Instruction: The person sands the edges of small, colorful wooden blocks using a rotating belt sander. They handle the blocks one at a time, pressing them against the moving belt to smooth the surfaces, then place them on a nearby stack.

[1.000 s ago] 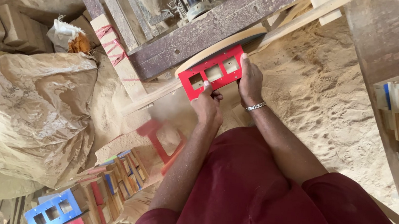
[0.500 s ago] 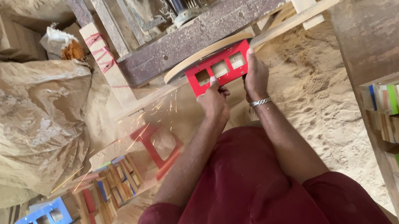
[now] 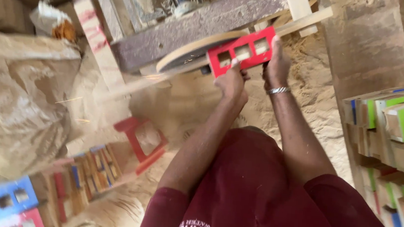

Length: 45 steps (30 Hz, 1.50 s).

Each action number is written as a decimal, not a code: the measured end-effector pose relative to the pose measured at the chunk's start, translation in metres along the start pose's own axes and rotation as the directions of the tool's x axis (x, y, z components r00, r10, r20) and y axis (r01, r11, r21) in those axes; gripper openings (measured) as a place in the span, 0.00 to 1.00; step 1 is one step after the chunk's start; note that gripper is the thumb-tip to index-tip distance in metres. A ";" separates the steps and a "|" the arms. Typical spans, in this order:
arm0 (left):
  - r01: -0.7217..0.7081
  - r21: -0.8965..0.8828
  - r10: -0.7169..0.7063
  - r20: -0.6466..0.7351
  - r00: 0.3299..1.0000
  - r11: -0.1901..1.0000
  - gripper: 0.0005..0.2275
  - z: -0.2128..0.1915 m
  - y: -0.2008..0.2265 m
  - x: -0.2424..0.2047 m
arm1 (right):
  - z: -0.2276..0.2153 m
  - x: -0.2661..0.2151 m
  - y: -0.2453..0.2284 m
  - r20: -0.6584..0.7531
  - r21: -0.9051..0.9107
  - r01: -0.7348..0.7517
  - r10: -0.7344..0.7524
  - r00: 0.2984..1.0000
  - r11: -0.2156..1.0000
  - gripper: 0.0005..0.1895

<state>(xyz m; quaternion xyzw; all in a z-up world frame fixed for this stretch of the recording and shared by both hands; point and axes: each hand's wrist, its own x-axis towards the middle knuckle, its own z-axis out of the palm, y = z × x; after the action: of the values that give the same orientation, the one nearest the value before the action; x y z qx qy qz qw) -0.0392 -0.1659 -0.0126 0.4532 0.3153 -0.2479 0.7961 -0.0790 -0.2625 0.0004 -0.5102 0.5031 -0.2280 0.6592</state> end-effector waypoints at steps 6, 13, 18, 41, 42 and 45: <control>0.103 -0.259 0.019 0.428 0.903 0.960 0.09 -0.034 -0.005 -0.060 | -0.059 -0.037 -0.026 0.323 0.173 0.113 -0.165 0.932 0.978 0.28; 0.031 -0.225 0.176 0.834 0.523 0.974 0.21 -0.149 0.064 -0.109 | -0.095 -0.129 -0.013 0.623 0.373 0.314 -0.487 0.612 0.873 0.49; 0.052 -0.223 0.164 0.838 0.520 0.973 0.25 -0.168 0.108 -0.123 | -0.067 -0.160 -0.010 0.636 0.388 0.297 -0.487 0.598 0.872 0.52; -0.839 0.474 0.638 0.566 0.523 0.267 0.42 -0.243 0.159 -0.138 | -0.048 -0.184 -0.001 0.736 0.276 0.441 -0.483 0.475 0.854 0.24; -0.892 0.449 0.669 0.647 0.366 0.054 0.38 -0.239 0.159 -0.145 | -0.054 -0.182 -0.001 0.740 0.245 0.444 -0.462 0.488 0.862 0.21; -0.837 0.316 0.492 0.868 0.065 -0.446 0.31 -0.218 0.160 -0.163 | -0.063 -0.177 -0.004 0.738 0.149 0.453 -0.404 0.541 0.879 0.23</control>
<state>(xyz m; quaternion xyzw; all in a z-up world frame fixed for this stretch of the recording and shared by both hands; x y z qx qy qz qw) -0.1015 0.1179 0.1114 0.8187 -0.4041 0.1636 0.3737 -0.2034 -0.1483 0.0821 -0.6841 0.0520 -0.1356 0.7148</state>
